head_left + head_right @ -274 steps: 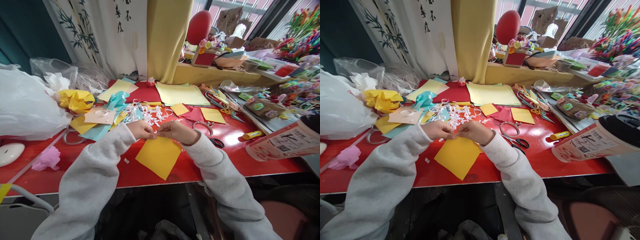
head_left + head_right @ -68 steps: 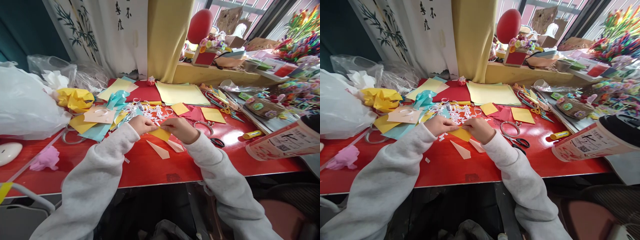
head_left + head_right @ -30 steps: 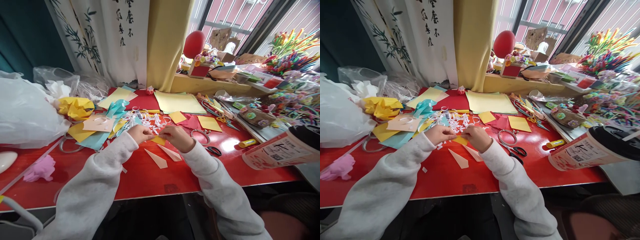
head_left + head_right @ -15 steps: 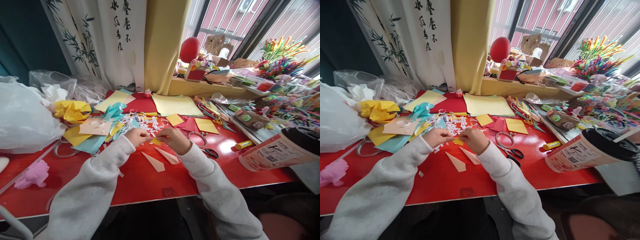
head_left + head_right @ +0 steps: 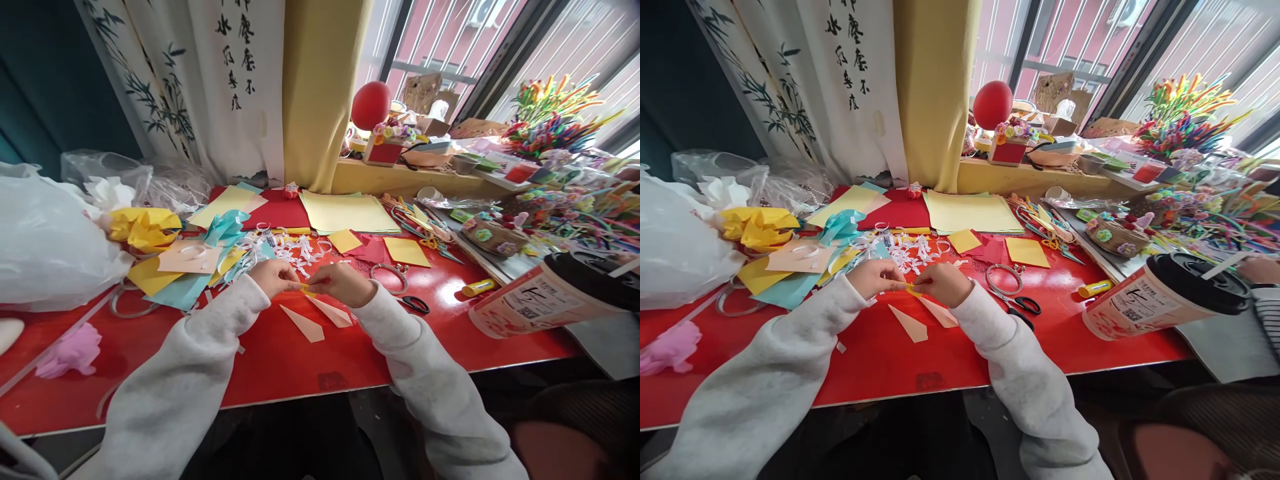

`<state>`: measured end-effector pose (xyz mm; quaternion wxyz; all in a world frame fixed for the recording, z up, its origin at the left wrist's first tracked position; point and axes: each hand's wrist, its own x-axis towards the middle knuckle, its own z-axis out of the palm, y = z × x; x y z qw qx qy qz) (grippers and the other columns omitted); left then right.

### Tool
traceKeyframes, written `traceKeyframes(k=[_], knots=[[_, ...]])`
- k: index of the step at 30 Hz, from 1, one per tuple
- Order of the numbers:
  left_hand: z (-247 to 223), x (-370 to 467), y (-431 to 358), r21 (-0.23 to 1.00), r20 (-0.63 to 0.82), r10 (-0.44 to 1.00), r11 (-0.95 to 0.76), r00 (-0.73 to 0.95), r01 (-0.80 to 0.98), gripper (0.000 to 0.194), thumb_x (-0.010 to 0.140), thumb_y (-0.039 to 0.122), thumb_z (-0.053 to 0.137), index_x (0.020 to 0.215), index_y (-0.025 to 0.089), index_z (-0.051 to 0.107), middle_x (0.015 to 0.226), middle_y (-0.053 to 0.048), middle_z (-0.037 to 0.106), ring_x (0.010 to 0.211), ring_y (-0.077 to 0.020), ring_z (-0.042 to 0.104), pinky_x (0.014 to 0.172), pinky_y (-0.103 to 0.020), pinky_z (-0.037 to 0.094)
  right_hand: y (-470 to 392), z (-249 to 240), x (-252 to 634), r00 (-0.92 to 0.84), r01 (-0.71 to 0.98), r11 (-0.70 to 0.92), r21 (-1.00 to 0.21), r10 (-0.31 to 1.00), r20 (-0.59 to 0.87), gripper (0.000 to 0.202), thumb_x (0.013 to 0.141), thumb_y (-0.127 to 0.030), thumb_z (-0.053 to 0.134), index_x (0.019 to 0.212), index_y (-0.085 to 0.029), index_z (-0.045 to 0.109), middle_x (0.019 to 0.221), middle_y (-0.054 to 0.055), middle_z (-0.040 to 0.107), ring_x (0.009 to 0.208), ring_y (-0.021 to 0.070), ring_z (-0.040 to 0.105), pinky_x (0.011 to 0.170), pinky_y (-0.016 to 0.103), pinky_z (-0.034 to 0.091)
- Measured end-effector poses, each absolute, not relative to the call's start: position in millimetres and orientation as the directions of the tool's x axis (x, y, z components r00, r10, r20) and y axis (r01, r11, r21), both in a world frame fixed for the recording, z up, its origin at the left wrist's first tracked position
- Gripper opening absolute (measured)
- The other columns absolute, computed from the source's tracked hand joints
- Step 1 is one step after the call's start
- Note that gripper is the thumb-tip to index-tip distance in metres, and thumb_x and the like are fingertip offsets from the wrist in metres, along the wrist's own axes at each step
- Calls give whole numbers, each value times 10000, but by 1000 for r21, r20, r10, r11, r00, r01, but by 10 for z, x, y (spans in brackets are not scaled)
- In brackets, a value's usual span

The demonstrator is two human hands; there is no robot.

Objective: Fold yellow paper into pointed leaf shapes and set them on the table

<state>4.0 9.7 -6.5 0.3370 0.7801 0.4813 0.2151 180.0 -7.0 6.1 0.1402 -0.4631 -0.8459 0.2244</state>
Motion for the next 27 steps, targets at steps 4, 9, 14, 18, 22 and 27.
traceKeyframes(k=[4, 9, 14, 18, 22, 27], knots=[[44, -3, 113, 743, 46, 890, -333, 453, 581, 322, 625, 426, 576, 808, 164, 612, 827, -39, 569, 748, -138, 514, 688, -251, 403, -21, 128, 1870, -496, 731, 466, -498, 864, 81, 149, 713, -202, 542, 761, -134, 665, 726, 48, 638, 633, 103, 529, 602, 222, 381], [226, -63, 95, 668, 248, 916, -398, 316, 628, 464, 731, 469, 442, 1091, 180, 488, 1090, -76, 477, 974, -161, 462, 862, -290, 354, -80, 345, 2382, -205, 654, 367, -661, 928, 312, 205, 704, -277, 543, 771, -115, 649, 669, 51, 615, 615, 120, 530, 592, 249, 407], [247, 484, 12, 269, -30, 813, -553, 581, 788, 336, 769, 365, 421, 1021, 192, 561, 1062, -77, 509, 1047, -217, 401, 913, -354, 283, -432, 339, 2949, 197, 451, 307, -838, 882, 429, 213, 660, -336, 595, 789, -176, 654, 738, 33, 621, 691, 143, 550, 627, 277, 428], [154, 1222, 105, 231, -160, 654, -704, 740, 672, 239, 712, 301, 513, 928, 263, 609, 926, -29, 582, 938, -195, 469, 824, -285, 349, -569, 143, 3195, 283, 352, 288, -891, 874, 394, 185, 628, -307, 632, 784, -213, 667, 785, 24, 631, 762, 164, 559, 677, 305, 431], [62, 1724, 281, 195, -122, 615, -755, 779, 626, 382, 707, 145, 485, 1063, 274, 529, 1070, -88, 512, 1029, -263, 393, 805, -361, 340, -486, -60, 3367, 329, 289, 373, -881, 826, 458, 182, 635, -271, 632, 806, -217, 665, 867, 23, 625, 881, 170, 537, 795, 336, 401], [-47, 1931, 426, 248, -90, 589, -768, 803, 590, 213, 710, 130, 467, 816, 197, 639, 910, -115, 572, 945, -281, 449, 742, -413, 362, -286, -214, 3408, 523, 369, 503, -781, 583, 622, 158, 634, -276, 625, 776, -219, 666, 870, 27, 607, 868, 170, 534, 763, 359, 416]])
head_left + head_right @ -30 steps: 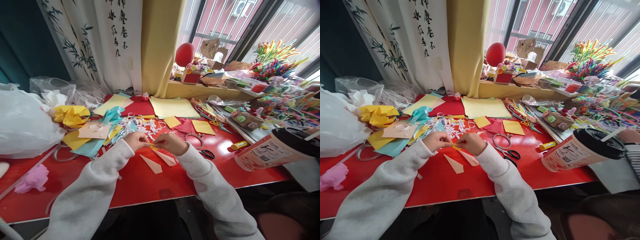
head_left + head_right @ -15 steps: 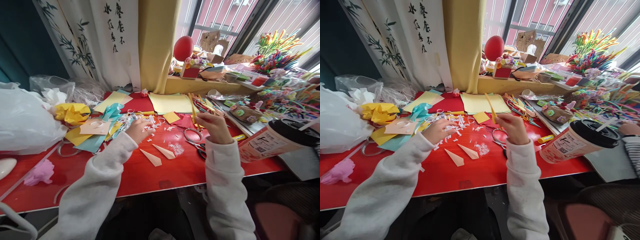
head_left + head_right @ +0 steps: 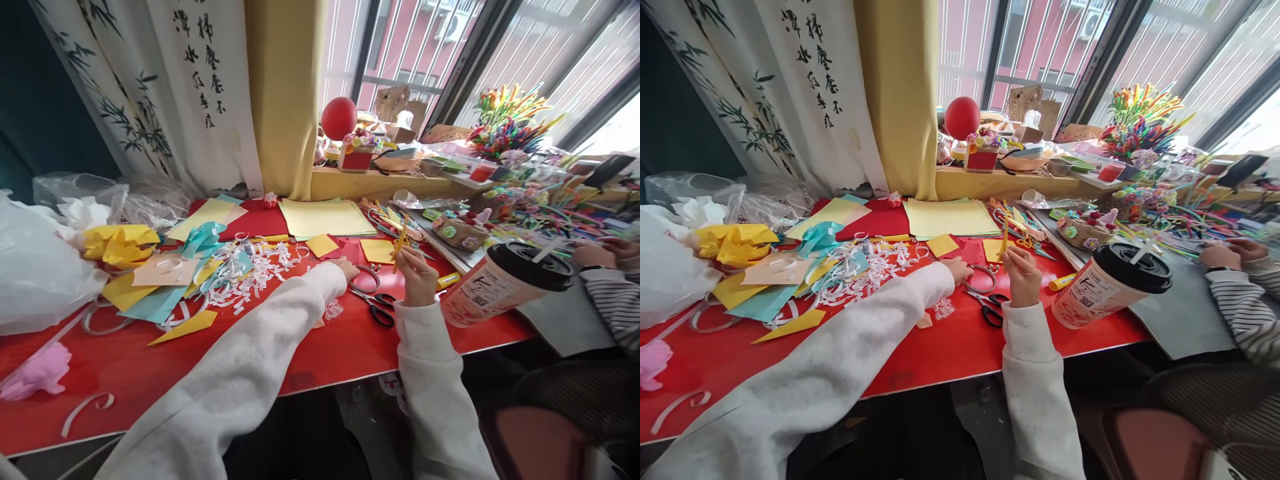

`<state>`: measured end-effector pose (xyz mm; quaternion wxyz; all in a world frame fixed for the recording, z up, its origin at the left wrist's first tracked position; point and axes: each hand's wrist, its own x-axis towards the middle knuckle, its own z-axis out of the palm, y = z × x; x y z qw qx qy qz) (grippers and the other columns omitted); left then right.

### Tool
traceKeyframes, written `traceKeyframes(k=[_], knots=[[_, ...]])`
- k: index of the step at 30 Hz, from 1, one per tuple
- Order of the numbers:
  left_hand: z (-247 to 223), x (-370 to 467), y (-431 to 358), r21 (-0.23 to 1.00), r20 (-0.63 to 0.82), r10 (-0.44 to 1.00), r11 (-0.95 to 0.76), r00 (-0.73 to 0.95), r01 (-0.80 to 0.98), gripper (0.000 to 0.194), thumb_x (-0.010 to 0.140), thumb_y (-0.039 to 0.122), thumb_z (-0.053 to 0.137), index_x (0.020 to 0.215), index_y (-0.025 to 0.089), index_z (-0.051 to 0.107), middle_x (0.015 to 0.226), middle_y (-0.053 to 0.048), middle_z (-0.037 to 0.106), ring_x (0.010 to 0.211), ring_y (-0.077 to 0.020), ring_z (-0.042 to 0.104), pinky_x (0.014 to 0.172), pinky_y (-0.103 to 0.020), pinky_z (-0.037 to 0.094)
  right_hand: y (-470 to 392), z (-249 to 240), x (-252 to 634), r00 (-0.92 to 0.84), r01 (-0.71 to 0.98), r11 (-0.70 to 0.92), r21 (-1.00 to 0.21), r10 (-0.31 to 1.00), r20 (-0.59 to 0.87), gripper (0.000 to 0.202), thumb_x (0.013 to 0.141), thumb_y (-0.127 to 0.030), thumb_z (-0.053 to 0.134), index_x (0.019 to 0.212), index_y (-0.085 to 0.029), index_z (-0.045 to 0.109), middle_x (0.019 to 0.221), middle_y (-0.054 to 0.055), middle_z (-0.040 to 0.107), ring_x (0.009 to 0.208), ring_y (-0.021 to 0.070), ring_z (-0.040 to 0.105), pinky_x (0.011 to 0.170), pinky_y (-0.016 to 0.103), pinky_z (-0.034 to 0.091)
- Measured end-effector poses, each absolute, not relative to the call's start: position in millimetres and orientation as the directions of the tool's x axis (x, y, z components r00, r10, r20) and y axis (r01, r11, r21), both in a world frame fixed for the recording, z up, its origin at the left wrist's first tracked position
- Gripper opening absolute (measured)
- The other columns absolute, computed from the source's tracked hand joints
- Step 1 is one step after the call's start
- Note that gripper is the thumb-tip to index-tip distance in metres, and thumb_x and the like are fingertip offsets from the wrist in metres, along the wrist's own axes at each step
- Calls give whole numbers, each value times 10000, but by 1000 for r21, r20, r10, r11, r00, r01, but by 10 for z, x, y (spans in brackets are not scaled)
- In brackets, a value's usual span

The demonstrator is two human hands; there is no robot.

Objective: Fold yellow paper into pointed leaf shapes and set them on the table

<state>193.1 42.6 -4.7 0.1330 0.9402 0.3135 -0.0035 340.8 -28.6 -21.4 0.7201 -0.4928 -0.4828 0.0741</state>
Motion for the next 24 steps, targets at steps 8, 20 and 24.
traceKeyframes(k=[8, 20, 24], knots=[[137, 1890, 478, 560, 169, 641, -687, 749, 462, 134, 706, 225, 544, 797, 134, 583, 880, -84, 557, 890, -197, 500, 782, -319, 388, -276, -177, 3386, 551, 151, 595, -789, 612, 567, 162, 684, -297, 575, 778, -194, 657, 949, 47, 613, 964, 190, 518, 845, 390, 381], [398, 1034, 133, 985, 172, 839, -143, 516, -97, 325, 732, 394, 496, 916, 127, 479, 768, -41, 517, 622, -106, 543, 568, -277, 483, -319, 103, 2791, -125, -366, 315, -876, 916, 382, 97, 647, -281, 628, 686, -195, 652, 861, 28, 637, 835, 191, 598, 857, 413, 414], [349, 635, 118, 705, 595, 773, -633, 220, 320, 390, 804, 400, 359, 1126, 189, 424, 1057, -105, 426, 904, -169, 500, 764, -364, 444, -116, 236, 2358, -208, -444, 241, -863, 909, 361, 107, 704, -235, 570, 773, -193, 640, 986, 19, 607, 940, 168, 560, 945, 373, 354]])
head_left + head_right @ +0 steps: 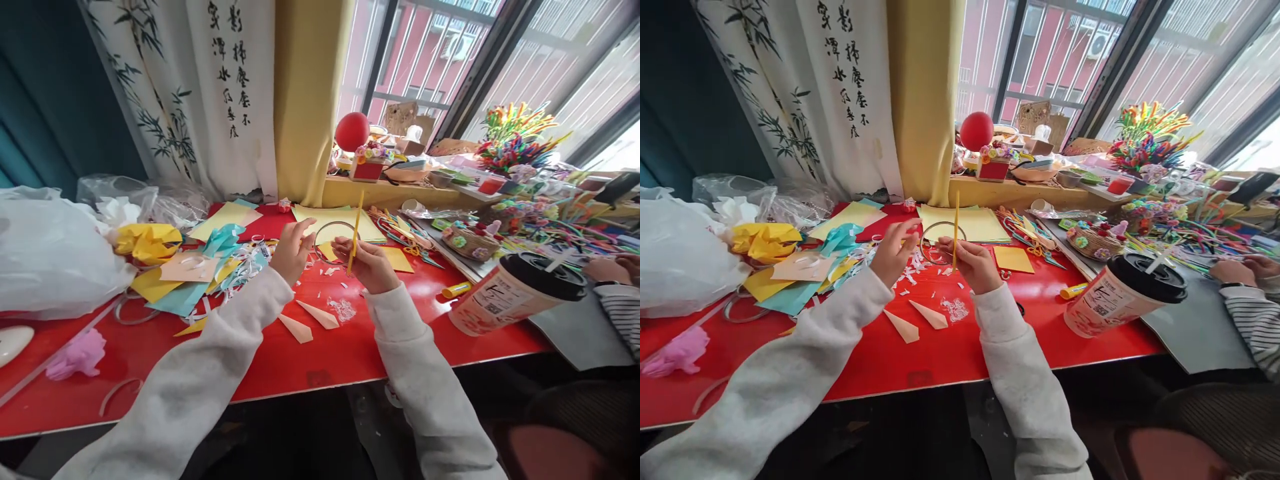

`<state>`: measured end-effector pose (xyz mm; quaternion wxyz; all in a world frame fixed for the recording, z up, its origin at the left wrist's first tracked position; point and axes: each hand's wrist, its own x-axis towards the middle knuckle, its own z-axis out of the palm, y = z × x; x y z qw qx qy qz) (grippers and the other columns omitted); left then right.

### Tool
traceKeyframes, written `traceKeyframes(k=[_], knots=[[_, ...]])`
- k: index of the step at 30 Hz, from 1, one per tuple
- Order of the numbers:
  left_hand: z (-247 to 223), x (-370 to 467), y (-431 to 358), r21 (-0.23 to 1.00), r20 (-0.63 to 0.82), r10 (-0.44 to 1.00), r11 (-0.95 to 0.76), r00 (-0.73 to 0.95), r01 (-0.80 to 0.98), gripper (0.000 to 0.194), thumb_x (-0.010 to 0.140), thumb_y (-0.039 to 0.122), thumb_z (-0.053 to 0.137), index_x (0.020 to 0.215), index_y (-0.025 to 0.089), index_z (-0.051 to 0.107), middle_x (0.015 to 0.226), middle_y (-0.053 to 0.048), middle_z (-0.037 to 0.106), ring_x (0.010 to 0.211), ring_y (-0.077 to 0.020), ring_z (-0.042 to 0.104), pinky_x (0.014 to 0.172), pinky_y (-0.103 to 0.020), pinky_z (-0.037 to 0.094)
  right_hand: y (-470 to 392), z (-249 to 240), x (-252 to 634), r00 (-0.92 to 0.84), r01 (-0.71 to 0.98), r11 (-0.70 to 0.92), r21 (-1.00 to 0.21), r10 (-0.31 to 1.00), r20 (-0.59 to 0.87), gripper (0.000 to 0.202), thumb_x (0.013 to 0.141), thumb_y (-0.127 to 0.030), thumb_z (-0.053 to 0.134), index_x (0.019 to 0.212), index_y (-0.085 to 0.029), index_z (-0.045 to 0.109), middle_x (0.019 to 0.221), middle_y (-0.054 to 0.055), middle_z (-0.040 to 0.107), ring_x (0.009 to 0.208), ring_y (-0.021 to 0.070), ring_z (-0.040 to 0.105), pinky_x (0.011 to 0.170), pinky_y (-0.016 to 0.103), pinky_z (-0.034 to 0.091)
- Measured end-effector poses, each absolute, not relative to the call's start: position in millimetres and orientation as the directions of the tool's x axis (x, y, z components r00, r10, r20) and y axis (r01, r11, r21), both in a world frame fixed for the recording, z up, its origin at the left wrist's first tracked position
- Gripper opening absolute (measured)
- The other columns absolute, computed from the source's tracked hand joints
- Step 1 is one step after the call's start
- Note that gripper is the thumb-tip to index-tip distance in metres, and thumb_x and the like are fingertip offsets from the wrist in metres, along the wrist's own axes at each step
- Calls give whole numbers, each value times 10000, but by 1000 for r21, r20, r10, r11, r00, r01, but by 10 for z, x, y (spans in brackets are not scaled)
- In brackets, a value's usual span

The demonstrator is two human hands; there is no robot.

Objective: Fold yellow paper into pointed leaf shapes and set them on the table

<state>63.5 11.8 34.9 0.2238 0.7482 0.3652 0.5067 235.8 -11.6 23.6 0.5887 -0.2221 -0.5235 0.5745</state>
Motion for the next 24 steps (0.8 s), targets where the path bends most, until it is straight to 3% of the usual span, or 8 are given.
traceKeyframes(k=[3, 4, 6, 10, 16, 20, 24], knots=[[251, 350, 152, 294, 776, 508, -815, 373, 499, 431, 726, 438, 484, 1097, 219, 475, 1198, -93, 371, 1068, -209, 387, 903, -387, 339, -22, 335, 2053, -290, -530, 184, -828, 878, 381, 95, 713, -231, 554, 777, -195, 614, 1029, 15, 591, 1029, 160, 508, 991, 357, 298], [209, 273, 169, 221, 787, 466, -825, 404, 521, 418, 709, 433, 511, 1068, 218, 500, 1185, -84, 405, 1067, -211, 386, 908, -381, 331, -14, 366, 1976, -304, -563, 176, -807, 864, 401, 85, 714, -229, 550, 772, -199, 604, 1043, 9, 584, 1052, 156, 490, 999, 352, 285], [130, 155, 200, 192, 787, 463, -812, 408, 551, 302, 737, 387, 495, 964, 200, 561, 1050, -65, 532, 984, -186, 450, 876, -342, 354, -25, 420, 1876, -350, -591, 150, -792, 837, 420, 71, 716, -236, 545, 761, -201, 586, 1088, 6, 559, 1095, 153, 453, 1009, 349, 266], [85, 56, 191, 390, 678, 642, -727, 358, 564, 253, 763, 379, 455, 801, 184, 612, 785, -31, 630, 742, -134, 538, 714, -248, 406, -72, 450, 1896, -428, -499, 109, -860, 832, 353, 97, 687, -287, 580, 693, -193, 557, 1136, 26, 527, 1117, 184, 432, 992, 409, 270], [197, 132, 26, 746, 378, 867, -493, 325, 447, 283, 704, 441, 502, 645, 192, 621, 553, 26, 588, 490, -76, 494, 520, -183, 386, -59, 369, 1996, -440, -392, 83, -916, 858, 266, 151, 655, -336, 608, 665, -187, 581, 1132, 44, 537, 1127, 193, 420, 990, 413, 268], [161, 204, -32, 847, 242, 918, -357, 314, 394, 299, 688, 449, 509, 602, 184, 617, 470, 34, 527, 423, -71, 464, 441, -181, 373, -83, 348, 1931, -489, -419, 87, -904, 817, 306, 133, 652, -312, 619, 638, -181, 602, 1131, 43, 539, 1108, 192, 439, 993, 408, 263], [45, 227, 2, 843, 251, 896, -388, 366, 372, 253, 686, 421, 522, 657, 194, 629, 508, 34, 544, 414, -65, 448, 446, -185, 383, -101, 318, 1897, -496, -432, 59, -900, 817, 292, 133, 654, -304, 621, 661, -171, 614, 1117, 55, 546, 1076, 214, 466, 972, 429, 275]])
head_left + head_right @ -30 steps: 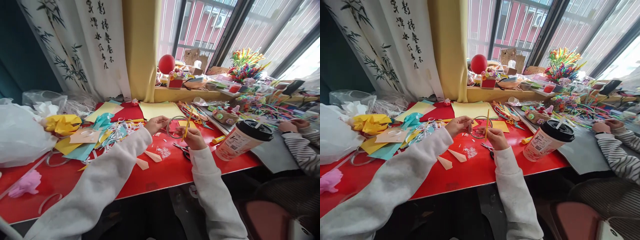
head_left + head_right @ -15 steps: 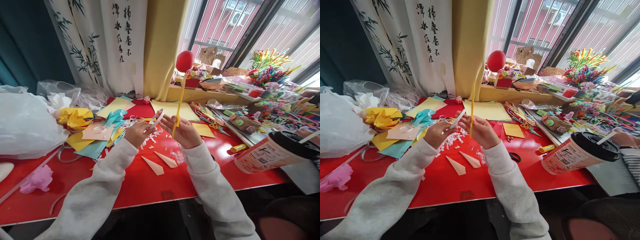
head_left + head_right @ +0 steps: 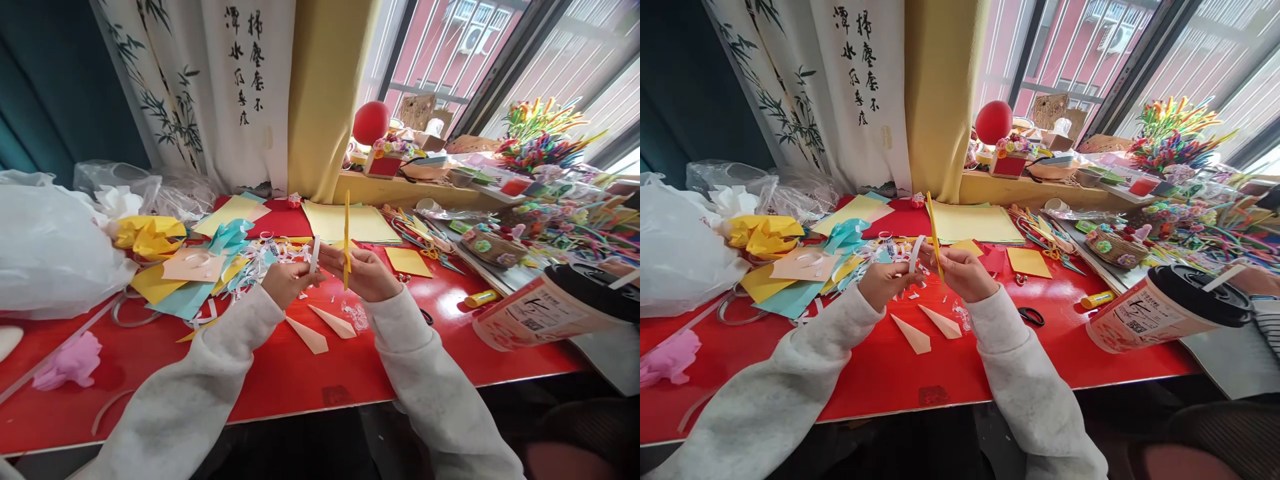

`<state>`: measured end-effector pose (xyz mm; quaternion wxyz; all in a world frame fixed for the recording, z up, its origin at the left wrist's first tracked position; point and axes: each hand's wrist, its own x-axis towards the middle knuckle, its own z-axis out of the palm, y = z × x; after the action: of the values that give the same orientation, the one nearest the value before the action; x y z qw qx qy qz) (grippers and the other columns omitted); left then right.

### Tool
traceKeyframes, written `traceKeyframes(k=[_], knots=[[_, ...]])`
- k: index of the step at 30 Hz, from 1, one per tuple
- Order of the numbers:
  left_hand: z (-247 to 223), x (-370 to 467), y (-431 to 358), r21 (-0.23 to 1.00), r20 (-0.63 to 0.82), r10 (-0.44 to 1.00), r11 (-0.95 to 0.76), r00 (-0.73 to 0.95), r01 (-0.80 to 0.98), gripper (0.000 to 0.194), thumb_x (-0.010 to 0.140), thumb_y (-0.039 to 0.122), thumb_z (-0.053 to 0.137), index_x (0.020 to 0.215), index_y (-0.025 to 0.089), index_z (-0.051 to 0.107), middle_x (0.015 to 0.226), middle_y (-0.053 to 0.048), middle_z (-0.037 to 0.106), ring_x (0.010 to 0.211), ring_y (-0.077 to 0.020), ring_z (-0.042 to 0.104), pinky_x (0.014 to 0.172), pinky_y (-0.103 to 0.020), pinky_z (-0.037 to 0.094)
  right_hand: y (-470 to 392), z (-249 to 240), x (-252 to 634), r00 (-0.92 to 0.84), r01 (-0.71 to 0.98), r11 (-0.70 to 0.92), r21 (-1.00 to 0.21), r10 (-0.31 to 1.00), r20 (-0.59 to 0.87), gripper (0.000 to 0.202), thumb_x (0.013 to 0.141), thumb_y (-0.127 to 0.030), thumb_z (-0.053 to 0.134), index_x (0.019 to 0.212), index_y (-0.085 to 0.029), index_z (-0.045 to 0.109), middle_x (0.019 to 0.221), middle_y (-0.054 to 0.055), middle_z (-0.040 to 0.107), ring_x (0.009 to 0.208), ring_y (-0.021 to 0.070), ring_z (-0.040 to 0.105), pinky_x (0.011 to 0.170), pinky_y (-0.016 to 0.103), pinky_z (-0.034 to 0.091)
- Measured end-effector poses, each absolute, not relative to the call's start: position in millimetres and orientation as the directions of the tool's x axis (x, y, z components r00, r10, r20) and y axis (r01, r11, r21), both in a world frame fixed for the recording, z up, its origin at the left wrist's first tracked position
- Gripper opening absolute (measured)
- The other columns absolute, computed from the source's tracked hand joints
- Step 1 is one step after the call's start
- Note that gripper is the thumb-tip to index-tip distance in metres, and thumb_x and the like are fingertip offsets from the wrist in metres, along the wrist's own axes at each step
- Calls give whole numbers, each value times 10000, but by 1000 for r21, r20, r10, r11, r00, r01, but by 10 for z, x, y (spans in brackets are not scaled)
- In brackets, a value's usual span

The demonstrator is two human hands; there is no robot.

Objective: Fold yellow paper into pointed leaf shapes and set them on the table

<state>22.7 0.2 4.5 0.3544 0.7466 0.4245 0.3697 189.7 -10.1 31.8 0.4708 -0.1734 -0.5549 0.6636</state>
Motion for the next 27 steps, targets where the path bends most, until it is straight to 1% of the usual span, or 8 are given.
traceKeyframes(k=[3, 6, 9, 12, 15, 18, 23, 27], knots=[[-26, 238, 38, 842, 249, 858, -421, 449, 337, 240, 688, 400, 524, 749, 194, 632, 696, 3, 613, 507, -80, 499, 480, -191, 410, -100, 295, 1896, -502, -384, 26, -923, 833, 232, 163, 640, -314, 630, 635, -153, 610, 1107, 74, 549, 1049, 242, 482, 930, 437, 316], [-31, 255, 41, 897, 194, 842, -360, 503, 256, 275, 660, 386, 561, 835, 176, 588, 826, -31, 615, 642, -122, 546, 502, -208, 443, -99, 294, 1903, -486, -377, 14, -926, 848, 210, 161, 634, -309, 634, 652, -149, 619, 1123, 77, 539, 1057, 245, 475, 918, 427, 333], [16, 269, 7, 970, 140, 852, -219, 504, 101, 380, 642, 358, 596, 948, 178, 460, 848, -49, 617, 682, -140, 559, 498, -234, 468, -98, 309, 1917, -461, -421, 16, -907, 858, 228, 149, 652, -296, 618, 704, -157, 631, 1140, 72, 529, 1078, 232, 462, 945, 427, 317], [61, 276, -28, 991, 131, 858, -134, 497, -30, 366, 665, 336, 588, 927, 177, 386, 814, -55, 628, 660, -130, 571, 547, -274, 488, -90, 316, 1931, -441, -463, 24, -886, 861, 254, 115, 652, -270, 619, 674, -158, 631, 1114, 66, 549, 1097, 222, 447, 972, 427, 291], [78, 274, -38, 989, 146, 854, -128, 500, -70, 294, 685, 333, 570, 870, 161, 418, 815, -58, 629, 691, -125, 585, 627, -287, 491, -81, 307, 1939, -436, -457, 43, -888, 860, 266, 109, 649, -273, 623, 647, -164, 627, 1114, 57, 549, 1119, 217, 425, 976, 431, 285], [74, 273, -29, 988, 154, 877, -145, 454, -56, 247, 710, 348, 534, 836, 140, 489, 832, -56, 618, 681, -117, 595, 649, -269, 491, -79, 296, 1941, -467, -399, 60, -915, 846, 259, 135, 660, -304, 612, 662, -170, 629, 1152, 56, 520, 1132, 220, 409, 963, 435, 290], [39, 305, -35, 987, 162, 895, -148, 416, -65, 240, 710, 345, 533, 801, 127, 574, 795, -41, 619, 732, -142, 608, 699, -283, 500, -78, 306, 1975, -568, -220, 152, -964, 783, 253, 136, 702, -291, 574, 698, -173, 641, 1207, 34, 469, 1172, 199, 350, 974, 385, 269], [56, 334, -70, 986, 155, 938, -129, 309, -102, 249, 664, 326, 584, 813, 130, 620, 800, -36, 643, 748, -142, 606, 752, -298, 491, -44, 309, 2028, -603, -50, 274, -961, 759, 247, 151, 729, -283, 541, 755, -177, 644, 1176, 33, 488, 1130, 172, 390, 983, 367, 249]])
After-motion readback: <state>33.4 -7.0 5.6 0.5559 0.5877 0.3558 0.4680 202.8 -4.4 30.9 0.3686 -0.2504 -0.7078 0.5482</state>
